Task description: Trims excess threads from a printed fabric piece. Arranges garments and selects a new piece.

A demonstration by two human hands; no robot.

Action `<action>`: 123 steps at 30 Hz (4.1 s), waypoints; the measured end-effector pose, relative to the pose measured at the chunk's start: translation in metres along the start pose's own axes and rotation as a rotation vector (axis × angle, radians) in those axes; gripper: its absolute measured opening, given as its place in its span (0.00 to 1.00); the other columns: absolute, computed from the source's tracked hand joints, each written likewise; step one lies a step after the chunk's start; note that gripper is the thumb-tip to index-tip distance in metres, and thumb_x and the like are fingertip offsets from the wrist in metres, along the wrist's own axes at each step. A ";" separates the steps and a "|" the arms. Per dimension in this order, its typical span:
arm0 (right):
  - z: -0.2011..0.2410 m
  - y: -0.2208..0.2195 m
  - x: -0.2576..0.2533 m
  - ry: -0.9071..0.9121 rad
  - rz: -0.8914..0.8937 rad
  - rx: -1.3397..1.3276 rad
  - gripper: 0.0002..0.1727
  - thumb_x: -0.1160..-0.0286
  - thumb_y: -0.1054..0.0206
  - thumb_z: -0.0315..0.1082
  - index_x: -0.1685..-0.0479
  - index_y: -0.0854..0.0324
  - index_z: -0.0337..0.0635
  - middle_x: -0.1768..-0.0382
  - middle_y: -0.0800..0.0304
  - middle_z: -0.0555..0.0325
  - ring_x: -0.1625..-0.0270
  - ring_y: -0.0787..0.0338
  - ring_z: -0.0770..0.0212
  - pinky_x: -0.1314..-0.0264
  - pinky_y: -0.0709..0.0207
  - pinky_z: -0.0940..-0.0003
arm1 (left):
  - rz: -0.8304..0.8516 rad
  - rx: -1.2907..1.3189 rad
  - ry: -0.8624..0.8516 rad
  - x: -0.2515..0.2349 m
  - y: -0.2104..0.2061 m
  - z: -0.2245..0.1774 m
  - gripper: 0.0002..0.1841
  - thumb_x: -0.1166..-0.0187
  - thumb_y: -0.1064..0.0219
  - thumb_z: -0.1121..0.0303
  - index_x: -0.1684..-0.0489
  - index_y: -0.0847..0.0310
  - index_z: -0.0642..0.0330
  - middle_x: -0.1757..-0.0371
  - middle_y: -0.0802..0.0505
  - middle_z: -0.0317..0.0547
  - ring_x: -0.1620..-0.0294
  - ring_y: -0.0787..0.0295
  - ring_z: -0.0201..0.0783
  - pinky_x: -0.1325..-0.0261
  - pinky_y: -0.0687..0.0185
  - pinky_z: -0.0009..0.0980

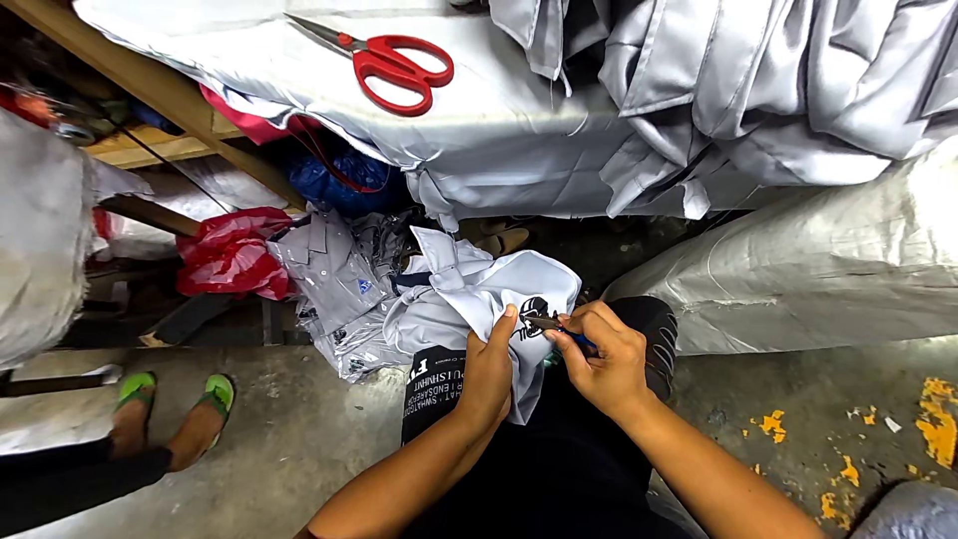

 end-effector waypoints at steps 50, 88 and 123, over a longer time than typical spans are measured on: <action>-0.008 0.023 -0.018 0.020 0.102 -0.065 0.12 0.26 0.26 0.40 0.63 0.09 0.38 0.62 0.10 0.55 0.65 0.14 0.70 0.65 0.22 0.75 | 0.100 -0.067 -0.008 -0.008 0.007 -0.009 0.09 0.09 0.47 0.71 0.44 0.22 0.63 0.59 0.07 0.41 0.54 0.08 0.29 0.43 0.12 0.30; -0.007 0.021 -0.030 0.165 0.080 0.001 0.11 0.27 0.25 0.38 0.59 0.07 0.39 0.59 0.09 0.53 0.56 0.12 0.62 0.54 0.19 0.68 | 0.117 -0.094 -0.004 -0.007 0.009 -0.009 0.09 0.10 0.46 0.72 0.45 0.22 0.64 0.59 0.07 0.40 0.55 0.08 0.29 0.44 0.12 0.30; -0.008 0.019 -0.031 -0.166 0.173 -0.355 0.10 0.37 0.20 0.34 0.62 0.12 0.39 0.60 0.12 0.63 0.63 0.17 0.81 0.64 0.22 0.88 | 0.126 -0.076 -0.139 -0.005 0.010 0.002 0.10 0.11 0.48 0.73 0.41 0.26 0.64 0.57 0.08 0.36 0.52 0.09 0.25 0.40 0.12 0.29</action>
Point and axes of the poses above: each hand's wrist, its own x-axis away from the middle knuckle, its own y-axis out of the back of the hand, z = x × y, the point moved 1 cm from there along -x, towards the middle knuckle
